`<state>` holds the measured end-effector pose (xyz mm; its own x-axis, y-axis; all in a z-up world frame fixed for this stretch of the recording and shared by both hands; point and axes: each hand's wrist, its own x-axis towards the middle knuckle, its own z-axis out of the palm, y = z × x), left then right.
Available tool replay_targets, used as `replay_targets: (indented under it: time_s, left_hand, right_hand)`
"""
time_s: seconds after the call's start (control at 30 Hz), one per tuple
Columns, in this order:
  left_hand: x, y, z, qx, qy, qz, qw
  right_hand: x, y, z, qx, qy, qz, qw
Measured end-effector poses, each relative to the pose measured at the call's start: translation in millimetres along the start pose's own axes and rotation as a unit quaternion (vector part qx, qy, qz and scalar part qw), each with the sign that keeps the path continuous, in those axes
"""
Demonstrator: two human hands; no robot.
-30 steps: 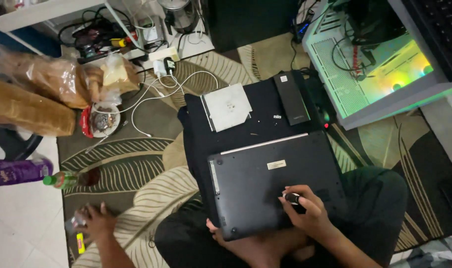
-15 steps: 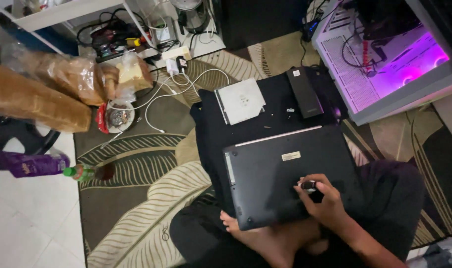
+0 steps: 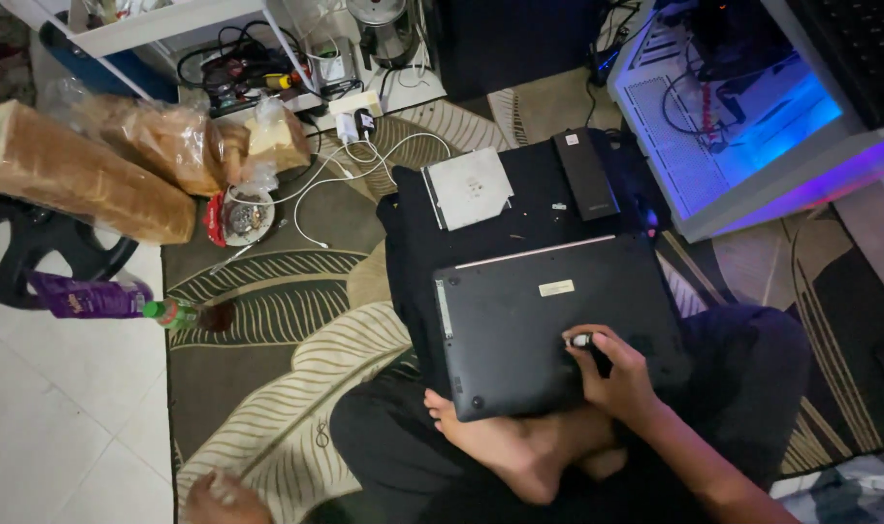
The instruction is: The person sits on the floor and uses a screwdriver to remove screws from the back of a disassembled laptop. They then flip the laptop over and continue to remove screws from the bottom casing.
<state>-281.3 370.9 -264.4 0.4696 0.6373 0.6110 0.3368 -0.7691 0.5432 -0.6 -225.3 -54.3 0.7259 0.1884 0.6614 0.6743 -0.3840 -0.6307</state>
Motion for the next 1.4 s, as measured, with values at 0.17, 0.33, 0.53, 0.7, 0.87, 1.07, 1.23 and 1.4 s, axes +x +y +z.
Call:
replay_targets:
  time_s: [0.17,0.33,0.53,0.7,0.87,1.07,1.23,1.4]
  left_hand:
    - [54.3,226.0,55.3,-0.168,-0.047,-0.045,0.984]
    - [76.2,459.0,39.6,-0.278,-0.305,0.009,0.911]
    - [63.5,544.0,55.7,-0.23,-0.47,0.121,0.844]
    - [59.3,559.1,78.2,-0.09,-0.458,0.198,0.862]
    - [56.2,554.9,87.8,-0.055,-0.455,0.207,0.864]
    - [55.8,556.5,88.9,-0.078,-0.448,0.182,0.872]
    - [53.9,556.5,88.8,-0.112,-0.429,0.174,0.879]
    - [52.5,552.8,93.9,-0.116,-0.412,0.18,0.886]
  right_hand:
    - [9.6,-8.0,1.1,0.017,-0.001,-0.025,1.0]
    - [18.2,-20.6,-4.7,-0.022,-0.029,0.049,0.998]
    - [13.3,9.8,0.8,-0.107,-0.027,-0.152,0.982]
    - [31.5,0.3,-0.2,-0.047,-0.034,-0.052,0.997]
    - [31.7,0.8,1.7,-0.054,-0.022,-0.059,0.997]
    - [23.7,13.0,3.0,-0.081,-0.035,-0.069,0.994]
    - [30.7,5.1,0.2,-0.028,-0.043,-0.07,0.996]
    - [32.4,3.0,2.3,-0.006,-0.023,-0.073,0.997]
